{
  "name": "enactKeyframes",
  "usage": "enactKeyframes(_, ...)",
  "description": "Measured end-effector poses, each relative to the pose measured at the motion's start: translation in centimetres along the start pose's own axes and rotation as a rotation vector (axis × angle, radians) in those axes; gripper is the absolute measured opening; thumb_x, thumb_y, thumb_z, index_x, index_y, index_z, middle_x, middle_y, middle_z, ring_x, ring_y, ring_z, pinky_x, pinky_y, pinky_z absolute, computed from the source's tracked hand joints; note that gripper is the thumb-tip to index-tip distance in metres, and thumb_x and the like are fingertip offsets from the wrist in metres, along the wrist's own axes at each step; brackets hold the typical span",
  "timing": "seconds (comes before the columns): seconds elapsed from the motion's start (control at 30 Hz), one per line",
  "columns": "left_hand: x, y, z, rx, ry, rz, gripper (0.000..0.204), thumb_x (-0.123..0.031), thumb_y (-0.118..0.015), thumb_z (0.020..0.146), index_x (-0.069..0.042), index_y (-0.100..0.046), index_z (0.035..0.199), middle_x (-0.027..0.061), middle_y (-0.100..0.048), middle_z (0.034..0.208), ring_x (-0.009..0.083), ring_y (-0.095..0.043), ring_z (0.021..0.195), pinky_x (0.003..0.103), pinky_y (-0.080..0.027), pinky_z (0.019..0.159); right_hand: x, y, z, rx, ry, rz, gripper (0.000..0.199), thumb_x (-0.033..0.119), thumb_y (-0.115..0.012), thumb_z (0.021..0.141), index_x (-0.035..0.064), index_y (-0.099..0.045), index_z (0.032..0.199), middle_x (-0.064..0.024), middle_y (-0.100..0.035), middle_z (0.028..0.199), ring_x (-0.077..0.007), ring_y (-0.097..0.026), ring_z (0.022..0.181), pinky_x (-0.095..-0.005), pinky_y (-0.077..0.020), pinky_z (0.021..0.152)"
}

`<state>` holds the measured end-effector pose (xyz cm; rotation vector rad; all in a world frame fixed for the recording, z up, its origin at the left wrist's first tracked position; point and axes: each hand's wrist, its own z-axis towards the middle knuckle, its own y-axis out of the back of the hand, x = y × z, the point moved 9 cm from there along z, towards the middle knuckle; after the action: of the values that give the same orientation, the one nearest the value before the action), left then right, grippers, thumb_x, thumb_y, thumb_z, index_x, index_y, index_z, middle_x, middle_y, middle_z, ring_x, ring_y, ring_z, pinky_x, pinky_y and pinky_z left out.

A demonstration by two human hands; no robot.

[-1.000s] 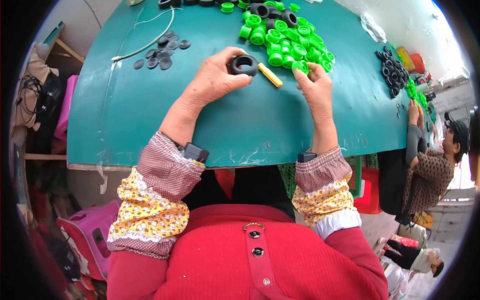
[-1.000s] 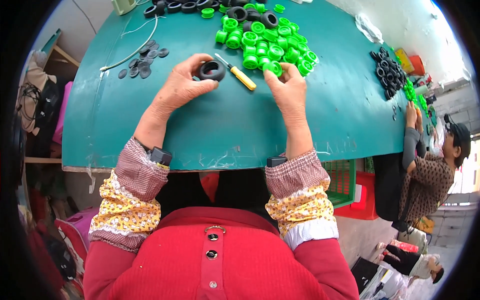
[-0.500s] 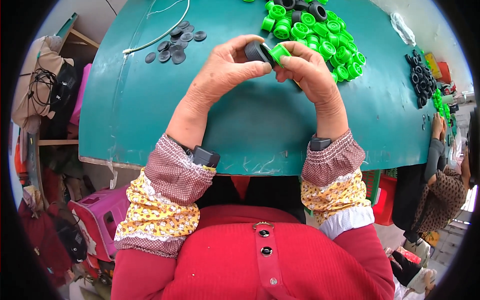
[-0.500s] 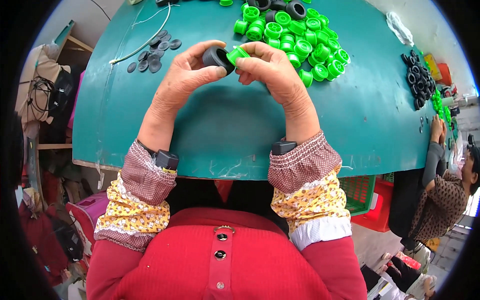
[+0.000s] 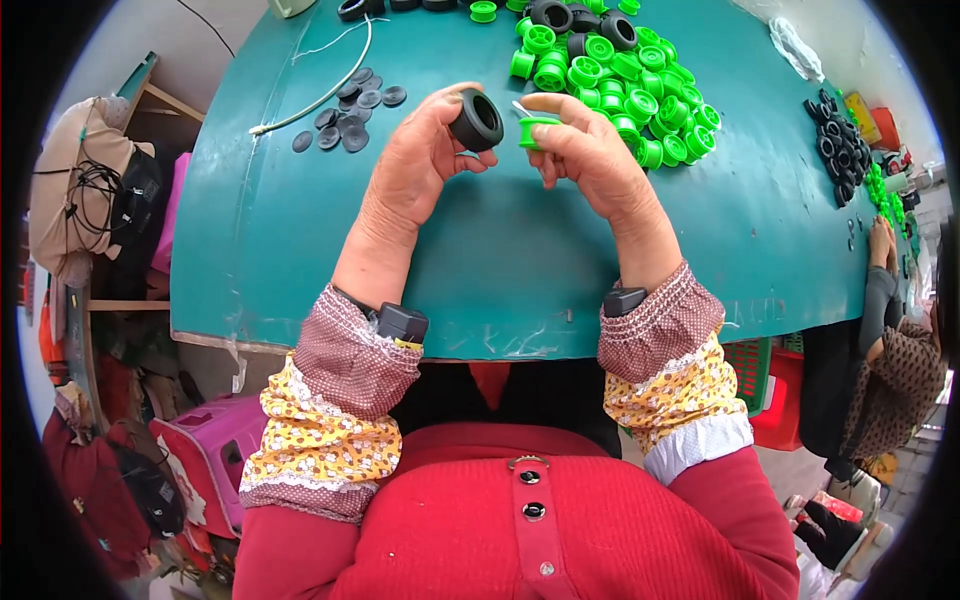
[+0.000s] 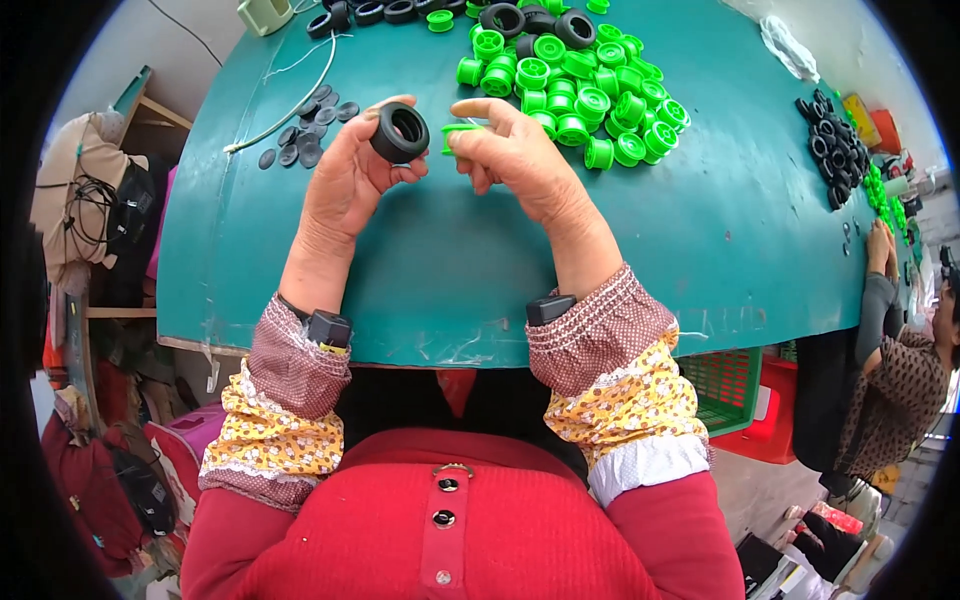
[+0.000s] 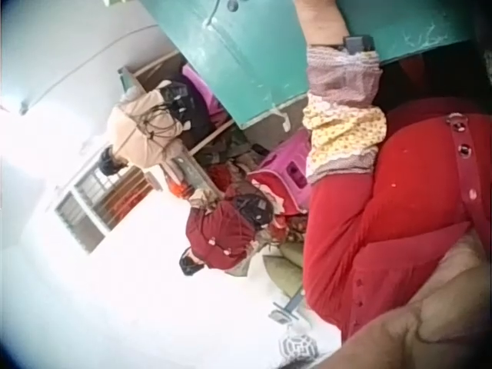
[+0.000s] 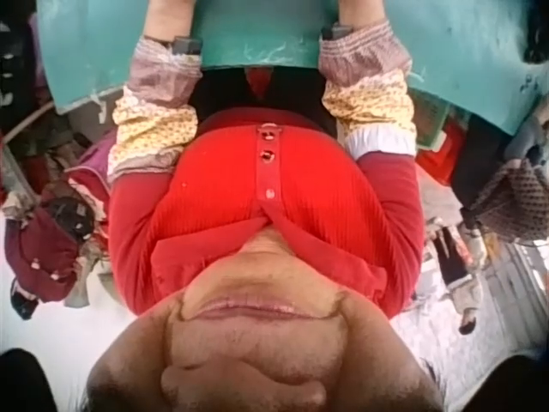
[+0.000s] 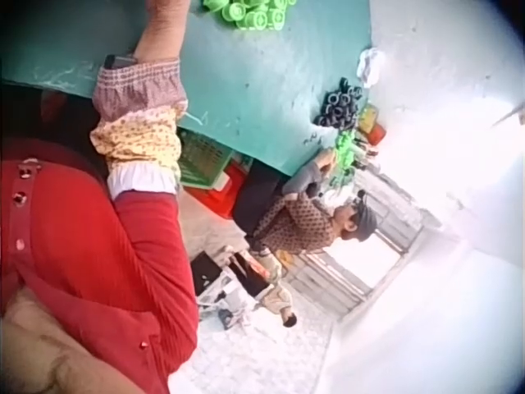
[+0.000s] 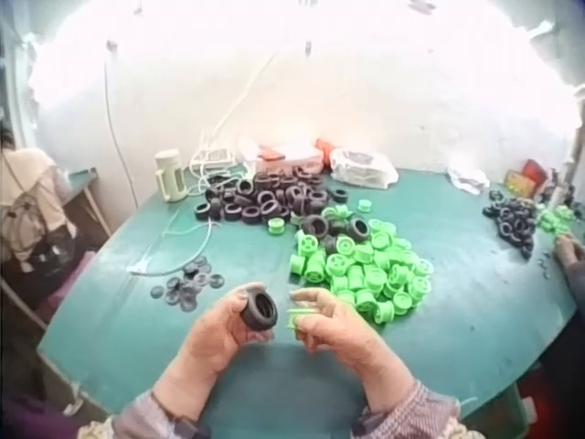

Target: Manually assembling small black plastic tires onto green plastic wheel hubs using a small prying tool.

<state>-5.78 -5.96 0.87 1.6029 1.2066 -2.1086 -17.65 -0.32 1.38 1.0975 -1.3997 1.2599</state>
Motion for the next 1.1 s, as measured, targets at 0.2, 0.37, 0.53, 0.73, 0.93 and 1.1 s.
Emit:
enactKeyframes(0.2, -0.1, -0.6, -0.4, -0.065, 0.029, 0.074, 0.042, -0.023, -0.049, 0.083, 0.003, -0.043, 0.115, 0.0109, -0.058, 0.091, 0.0183, -0.06, 0.075, 0.024, -0.051, 0.063, -0.1, -0.6, -0.1, 0.037, -0.002, -0.022, 0.034, 0.029, -0.065, 0.075, 0.0015, -0.051, 0.089, -0.0048, -0.054, 0.063, -0.0066, -0.049, 0.048, -0.0184, -0.0383, 0.043)
enactKeyframes(0.37, 0.5, -0.5, -0.2, -0.055, 0.046, 0.014, 0.038, -0.02, -0.046, 0.086, 0.003, -0.043, 0.115, 0.0104, -0.057, 0.096, 0.0162, -0.059, 0.081, 0.024, -0.052, 0.067, 0.5, -0.9, -0.1, -0.031, 0.113, -0.08, 0.036, 0.036, -0.063, 0.077, 0.0039, -0.051, 0.084, -0.0032, -0.053, 0.06, -0.0055, -0.047, 0.045, -0.0169, -0.0356, 0.038)
enactKeyframes(0.53, 1.4, -1.2, -0.3, 0.018, 0.116, 0.072, 0.035, -0.019, -0.042, 0.088, 0.002, -0.043, 0.117, 0.0102, -0.056, 0.1, 0.0145, -0.058, 0.083, 0.025, -0.051, 0.068, 0.3, -0.9, -0.2, -0.055, 0.121, -0.136, 0.036, 0.038, -0.062, 0.078, 0.0039, -0.051, 0.085, -0.0017, -0.051, 0.054, -0.005, -0.045, 0.043, -0.017, -0.0341, 0.036)
enactKeyframes(0.73, 1.9, -1.4, -0.3, 0.033, 0.129, 0.053, 0.036, -0.019, -0.037, 0.09, 0.001, -0.042, 0.119, 0.0118, -0.056, 0.099, 0.0185, -0.06, 0.083, 0.025, -0.051, 0.067, 0.4, -0.5, -0.2, -0.102, 0.133, -0.172, 0.034, 0.038, -0.059, 0.08, 0.0042, -0.054, 0.08, -0.0006, -0.05, 0.054, -0.005, -0.044, 0.043, -0.0177, -0.0337, 0.037)
enactKeyframes(0.93, 2.1, -1.5, -0.4, 0.016, 0.146, 0.045, 0.038, -0.023, -0.035, 0.091, 0.002, -0.042, 0.118, 0.0126, -0.056, 0.098, 0.023, -0.061, 0.081, 0.025, -0.05, 0.065, 1.6, -0.4, -0.7, -0.223, 0.313, -0.33, 0.031, 0.032, -0.057, 0.083, 0.0013, -0.06, 0.079, 0.0024, -0.05, 0.055, -0.0037, -0.044, 0.049, -0.0192, -0.0357, 0.042)
enactKeyframes(1.1, 2.2, -2.1, -0.7, 0.036, 0.161, 0.118, 0.041, -0.028, -0.044, 0.089, 0.001, -0.042, 0.118, 0.0113, -0.056, 0.097, 0.0217, -0.061, 0.081, 0.024, -0.05, 0.066, 2.8, -0.5, -1.6, -0.296, 0.408, -0.487, 0.026, 0.027, -0.058, 0.082, 0.0017, -0.063, 0.081, 0.0014, -0.055, 0.058, -0.0045, -0.045, 0.051, -0.0213, -0.0373, 0.044)
